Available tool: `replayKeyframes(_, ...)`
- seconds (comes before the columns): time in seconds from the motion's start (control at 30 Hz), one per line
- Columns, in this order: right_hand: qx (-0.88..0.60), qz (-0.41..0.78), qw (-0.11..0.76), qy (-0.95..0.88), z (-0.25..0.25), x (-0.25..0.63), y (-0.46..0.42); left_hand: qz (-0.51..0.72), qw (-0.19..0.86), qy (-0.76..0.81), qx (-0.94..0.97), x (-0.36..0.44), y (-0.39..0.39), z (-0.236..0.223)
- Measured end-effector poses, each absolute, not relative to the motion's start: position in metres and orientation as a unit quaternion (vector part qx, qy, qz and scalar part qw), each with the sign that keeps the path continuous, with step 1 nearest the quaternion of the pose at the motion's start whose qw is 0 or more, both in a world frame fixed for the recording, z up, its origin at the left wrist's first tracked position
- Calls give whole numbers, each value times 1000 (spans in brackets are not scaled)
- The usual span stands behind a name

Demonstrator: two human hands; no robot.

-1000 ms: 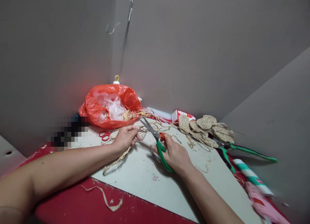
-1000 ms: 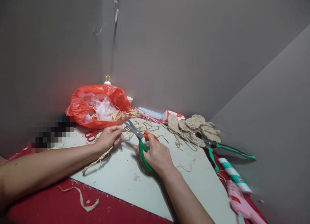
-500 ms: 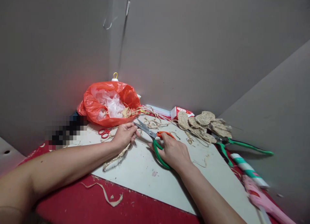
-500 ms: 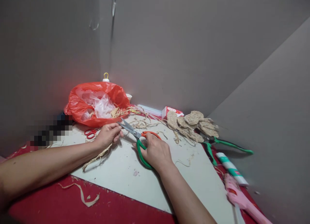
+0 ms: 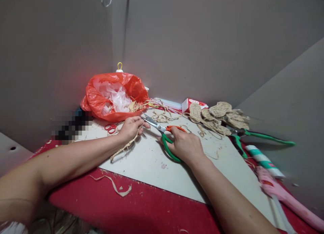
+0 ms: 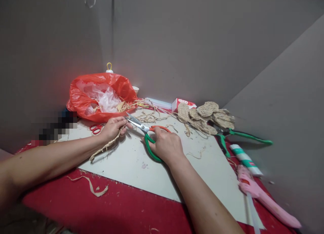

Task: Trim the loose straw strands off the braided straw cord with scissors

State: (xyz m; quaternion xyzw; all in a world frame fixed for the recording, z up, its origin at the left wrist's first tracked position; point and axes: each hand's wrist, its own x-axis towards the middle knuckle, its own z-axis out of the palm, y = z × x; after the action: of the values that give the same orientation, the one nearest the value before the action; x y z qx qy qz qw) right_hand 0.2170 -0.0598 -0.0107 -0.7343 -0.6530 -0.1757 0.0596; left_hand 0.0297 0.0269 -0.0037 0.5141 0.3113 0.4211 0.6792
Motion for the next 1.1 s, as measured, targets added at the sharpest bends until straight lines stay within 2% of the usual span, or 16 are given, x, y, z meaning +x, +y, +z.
replayKeyframes(0.33,-762,-106,17,-639,-9,208,-60,434,682,325,491,32,24,-5)
replayKeyframes(0.5,-761,-99,35,-640,-8,209,-60,442,673,327,495,30,25,-8)
replayKeyframes(0.63,-755,-79,86,-646,-7,212,-60,450,667,309,507,29,28,-8)
replayKeyframes(0.7,-762,-51,154,-626,-7,215,-59,457,661,298,516,29,28,-7)
replayKeyframes(0.87,-680,160,486,-524,-6,211,-51,429,678,270,533,31,20,-6)
replayKeyframes(1.0,-545,385,612,-424,-4,188,-53,374,658,259,600,30,6,-2)
replayKeyframes(1.1,-479,456,649,-378,-3,173,-56,332,649,241,641,29,-1,1)
